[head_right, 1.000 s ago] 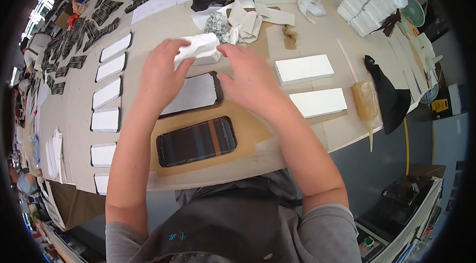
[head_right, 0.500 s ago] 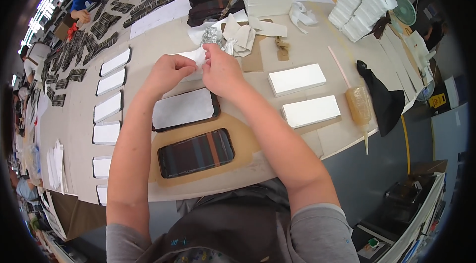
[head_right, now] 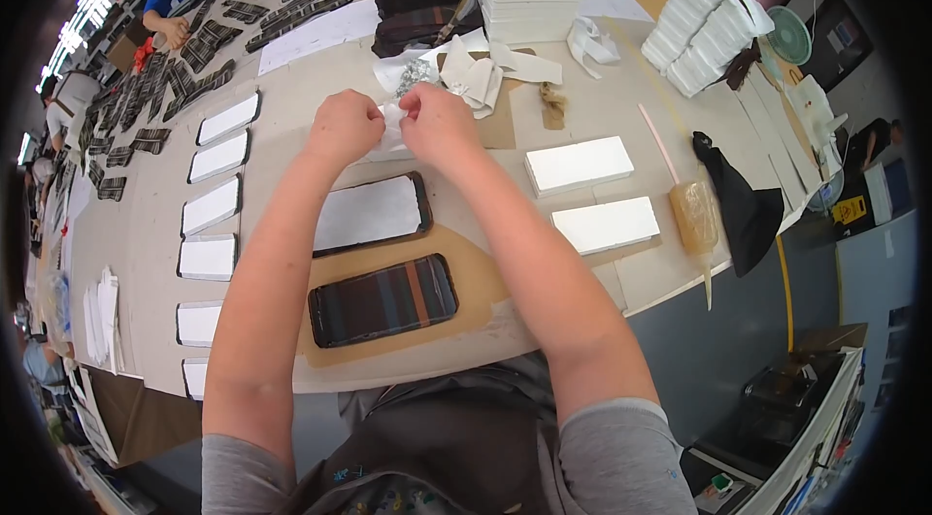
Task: The recorder applies glue to leather components and attaches white protective linings to assemble phone cases.
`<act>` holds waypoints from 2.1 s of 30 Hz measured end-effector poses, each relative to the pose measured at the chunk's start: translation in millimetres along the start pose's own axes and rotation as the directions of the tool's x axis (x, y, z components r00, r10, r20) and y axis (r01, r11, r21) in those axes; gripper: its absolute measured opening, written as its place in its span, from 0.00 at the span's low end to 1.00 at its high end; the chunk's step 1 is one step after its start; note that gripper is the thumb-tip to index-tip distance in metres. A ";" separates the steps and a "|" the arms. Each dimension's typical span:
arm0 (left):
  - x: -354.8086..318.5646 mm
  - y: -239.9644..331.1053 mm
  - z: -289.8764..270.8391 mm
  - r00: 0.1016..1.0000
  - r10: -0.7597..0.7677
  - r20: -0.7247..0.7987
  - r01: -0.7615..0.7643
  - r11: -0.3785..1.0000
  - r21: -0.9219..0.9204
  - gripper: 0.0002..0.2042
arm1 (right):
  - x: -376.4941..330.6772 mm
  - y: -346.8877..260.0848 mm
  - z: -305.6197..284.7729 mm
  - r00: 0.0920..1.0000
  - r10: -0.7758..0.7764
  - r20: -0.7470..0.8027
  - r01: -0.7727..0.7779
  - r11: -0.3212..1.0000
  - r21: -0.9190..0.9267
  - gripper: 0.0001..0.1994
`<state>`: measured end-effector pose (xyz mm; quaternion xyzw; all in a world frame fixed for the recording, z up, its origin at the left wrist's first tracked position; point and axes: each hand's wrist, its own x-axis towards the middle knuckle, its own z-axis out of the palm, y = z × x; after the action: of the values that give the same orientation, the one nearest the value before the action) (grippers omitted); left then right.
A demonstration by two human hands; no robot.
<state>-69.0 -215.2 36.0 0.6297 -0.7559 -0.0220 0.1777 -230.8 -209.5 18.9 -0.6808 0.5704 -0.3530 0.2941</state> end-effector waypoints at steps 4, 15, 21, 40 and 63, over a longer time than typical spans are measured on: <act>-5.3 -12.9 -16.1 0.971 -0.169 0.169 0.207 0.950 -0.236 0.09 | 9.4 2.3 2.2 0.998 -0.068 -0.003 0.067 0.983 -0.171 0.07; -38.8 -30.4 -36.8 0.945 -0.281 0.168 0.305 0.573 -0.761 0.09 | 18.3 -16.7 -2.4 0.993 -0.112 0.031 0.103 0.973 0.208 0.08; -29.5 -36.4 -21.1 0.967 -0.248 0.056 0.240 0.816 -0.526 0.09 | 25.2 3.0 10.5 0.998 -0.010 0.056 -0.003 0.976 0.218 0.11; -198.4 -10.4 -87.5 0.999 0.033 0.027 0.042 -0.612 -0.790 0.19 | -84.8 -76.3 -37.8 0.815 -0.346 0.464 -0.130 0.672 0.729 0.40; -269.4 12.6 -66.5 0.889 -0.457 0.002 0.277 0.535 -0.799 0.06 | -163.4 -47.3 -55.4 0.885 0.007 0.465 -0.174 0.932 0.317 0.15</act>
<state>-22.4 58.7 36.6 0.6324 -0.4965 -0.3189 0.5019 -265.4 -40.1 65.1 -0.6532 0.4450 -0.2646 0.5526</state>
